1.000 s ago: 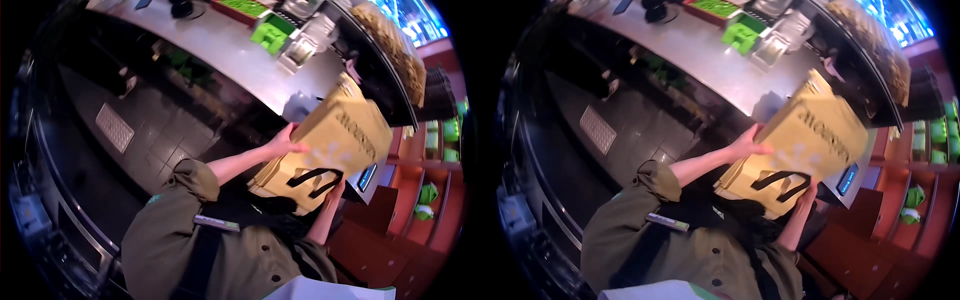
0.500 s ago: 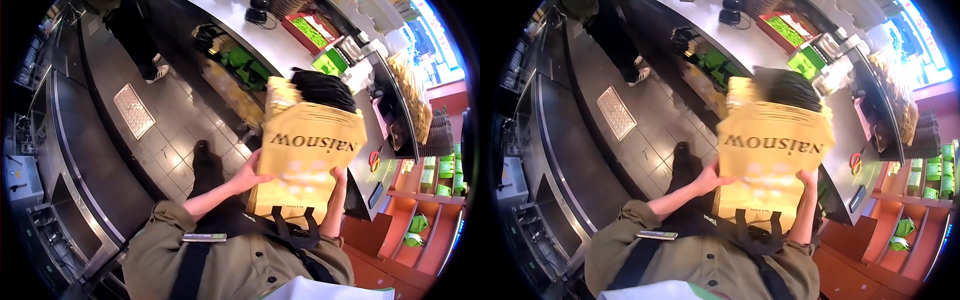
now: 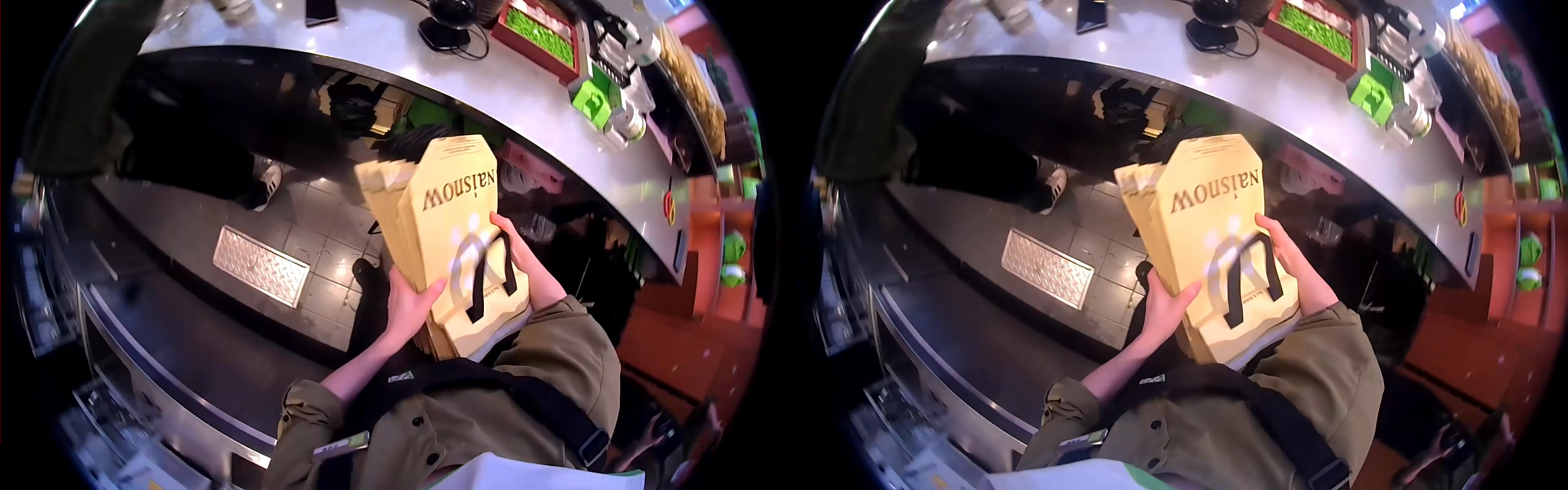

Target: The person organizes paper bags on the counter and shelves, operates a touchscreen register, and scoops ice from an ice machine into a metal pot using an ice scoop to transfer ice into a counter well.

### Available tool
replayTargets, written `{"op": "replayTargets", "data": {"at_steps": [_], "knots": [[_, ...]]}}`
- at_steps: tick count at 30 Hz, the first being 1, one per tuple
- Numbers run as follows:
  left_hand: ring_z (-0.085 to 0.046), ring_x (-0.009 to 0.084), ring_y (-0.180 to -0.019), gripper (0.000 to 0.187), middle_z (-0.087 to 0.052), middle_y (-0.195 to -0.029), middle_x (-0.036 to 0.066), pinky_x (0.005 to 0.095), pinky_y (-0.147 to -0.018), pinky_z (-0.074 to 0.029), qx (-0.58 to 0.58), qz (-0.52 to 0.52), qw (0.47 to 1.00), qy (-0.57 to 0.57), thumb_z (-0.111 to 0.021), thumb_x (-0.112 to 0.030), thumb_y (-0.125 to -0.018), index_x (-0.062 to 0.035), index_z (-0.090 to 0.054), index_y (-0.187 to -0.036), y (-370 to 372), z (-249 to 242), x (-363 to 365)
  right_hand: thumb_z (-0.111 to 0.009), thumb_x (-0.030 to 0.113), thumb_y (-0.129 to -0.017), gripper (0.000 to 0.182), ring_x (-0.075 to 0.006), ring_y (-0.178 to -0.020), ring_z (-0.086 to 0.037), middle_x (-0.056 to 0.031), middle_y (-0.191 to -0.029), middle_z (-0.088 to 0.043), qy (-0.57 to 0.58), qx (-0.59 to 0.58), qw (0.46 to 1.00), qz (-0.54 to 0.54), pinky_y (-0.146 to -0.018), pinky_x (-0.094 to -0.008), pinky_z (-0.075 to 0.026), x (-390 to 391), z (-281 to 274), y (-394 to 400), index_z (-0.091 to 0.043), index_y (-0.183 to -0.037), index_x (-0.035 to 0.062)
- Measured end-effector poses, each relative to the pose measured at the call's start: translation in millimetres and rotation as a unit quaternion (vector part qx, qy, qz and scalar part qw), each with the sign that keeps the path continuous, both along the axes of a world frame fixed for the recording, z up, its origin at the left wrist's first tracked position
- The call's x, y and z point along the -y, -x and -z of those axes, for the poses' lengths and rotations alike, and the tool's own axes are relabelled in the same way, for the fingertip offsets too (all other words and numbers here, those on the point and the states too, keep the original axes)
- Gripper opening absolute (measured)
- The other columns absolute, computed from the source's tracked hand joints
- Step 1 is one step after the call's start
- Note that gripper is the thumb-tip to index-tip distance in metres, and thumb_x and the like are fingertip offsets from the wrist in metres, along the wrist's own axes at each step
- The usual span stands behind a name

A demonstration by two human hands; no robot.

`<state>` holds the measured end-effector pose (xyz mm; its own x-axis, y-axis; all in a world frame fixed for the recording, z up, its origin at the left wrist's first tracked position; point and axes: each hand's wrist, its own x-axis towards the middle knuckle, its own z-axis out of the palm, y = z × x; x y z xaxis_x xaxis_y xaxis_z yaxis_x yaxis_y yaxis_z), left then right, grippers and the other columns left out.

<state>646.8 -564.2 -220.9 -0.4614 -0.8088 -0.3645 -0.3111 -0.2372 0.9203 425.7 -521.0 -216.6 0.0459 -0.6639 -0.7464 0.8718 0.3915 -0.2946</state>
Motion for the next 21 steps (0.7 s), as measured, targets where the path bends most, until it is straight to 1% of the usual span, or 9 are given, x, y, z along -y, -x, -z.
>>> {"op": "replayTargets", "data": {"at_steps": [3,5,7,9,10,11,15,19,21], "knots": [[-0.05,0.0311,-0.094,0.065,-0.049,-0.102,0.02,0.0364,-0.079,-0.04,0.038,0.057,0.998,0.01,-0.066,-0.033,-0.064,0.0034,-0.035,-0.109,9,18,51,-0.047,0.043,-0.077,0.052,-0.0257,-0.093,-0.053,-0.0127,-0.106,-0.053,0.073,0.134,0.983,0.104,-0.081,-0.0389,-0.042,-2,69,-18,-0.043,-0.116,0.0082],[-0.052,0.0301,-0.092,0.063,-0.052,-0.098,0.018,0.0362,-0.078,-0.041,0.086,0.128,0.988,0.002,-0.066,-0.034,-0.064,0.0016,-0.038,-0.108,19,29,93,-0.045,0.047,-0.077,0.056,-0.0292,-0.096,-0.05,-0.0149,-0.107,-0.051,-0.033,0.075,0.971,0.223,-0.084,-0.0424,-0.04,-8,117,-29,-0.042,-0.115,0.0072],[-0.055,0.0292,-0.086,0.059,-0.056,-0.093,0.016,0.0361,-0.076,-0.042,0.066,0.179,0.981,0.026,-0.067,-0.035,-0.062,-0.0012,-0.044,-0.104,34,44,132,-0.045,0.047,-0.077,0.055,-0.0295,-0.097,-0.049,-0.0146,-0.106,-0.051,0.014,0.018,0.945,0.326,-0.085,-0.0424,-0.039,-13,171,-48,-0.043,-0.113,0.0057],[-0.056,0.0283,-0.085,0.058,-0.057,-0.092,0.015,0.0359,-0.075,-0.043,0.108,0.267,0.956,0.061,-0.066,-0.039,-0.06,-0.0032,-0.048,-0.101,50,53,176,-0.046,0.044,-0.078,0.052,-0.0299,-0.097,-0.049,-0.0144,-0.106,-0.051,0.186,0.031,0.913,0.362,-0.086,-0.0425,-0.038,-10,227,-67,-0.044,-0.111,0.0039],[-0.056,0.0274,-0.086,0.059,-0.057,-0.092,0.014,0.0352,-0.075,-0.043,0.139,0.303,0.938,0.097,-0.065,-0.042,-0.059,-0.0039,-0.048,-0.101,58,57,197,-0.048,0.043,-0.077,0.053,-0.0297,-0.099,-0.047,-0.0141,-0.108,-0.05,0.226,0.032,0.89,0.394,-0.088,-0.0423,-0.037,12,223,-81,-0.043,-0.111,0.0026],[-0.056,0.0269,-0.086,0.059,-0.057,-0.093,0.015,0.0345,-0.077,-0.042,0.143,0.337,0.924,0.107,-0.065,-0.043,-0.058,-0.0043,-0.05,-0.1,66,59,219,-0.052,0.043,-0.075,0.057,-0.0292,-0.103,-0.045,-0.0142,-0.111,-0.048,0.173,-0.011,0.89,0.421,-0.09,-0.0417,-0.035,33,217,-93,-0.042,-0.114,0.0027],[-0.057,0.0271,-0.083,0.063,-0.059,-0.088,0.015,0.0341,-0.075,-0.043,0.202,0.439,0.863,0.15,-0.062,-0.048,-0.057,-0.0032,-0.053,-0.1,102,43,292,-0.057,0.043,-0.071,0.067,-0.029,-0.11,-0.039,-0.0123,-0.12,-0.041,0.261,0.027,0.871,0.415,-0.093,-0.0448,-0.031,99,220,-114,-0.034,-0.122,0.0062],[-0.055,0.0271,-0.088,0.069,-0.057,-0.095,0.017,0.0338,-0.077,-0.041,0.205,0.47,0.829,0.223,-0.062,-0.046,-0.057,-0.0003,-0.049,-0.106,125,24,319,-0.058,0.052,-0.067,0.077,-0.0263,-0.11,-0.039,-0.0103,-0.12,-0.04,0.331,0.062,0.828,0.449,-0.091,-0.0434,-0.032,151,223,-117,-0.031,-0.123,0.0068],[-0.054,0.0274,-0.09,0.071,-0.056,-0.097,0.018,0.0336,-0.078,-0.041,0.193,0.47,0.822,0.256,-0.062,-0.046,-0.057,0.0006,-0.047,-0.108,129,22,331,-0.054,0.056,-0.068,0.072,-0.0252,-0.108,-0.04,-0.0091,-0.116,-0.044,0.304,0.052,0.826,0.472,-0.09,-0.0422,-0.033,171,228,-113,-0.037,-0.119,0.0069]]}}
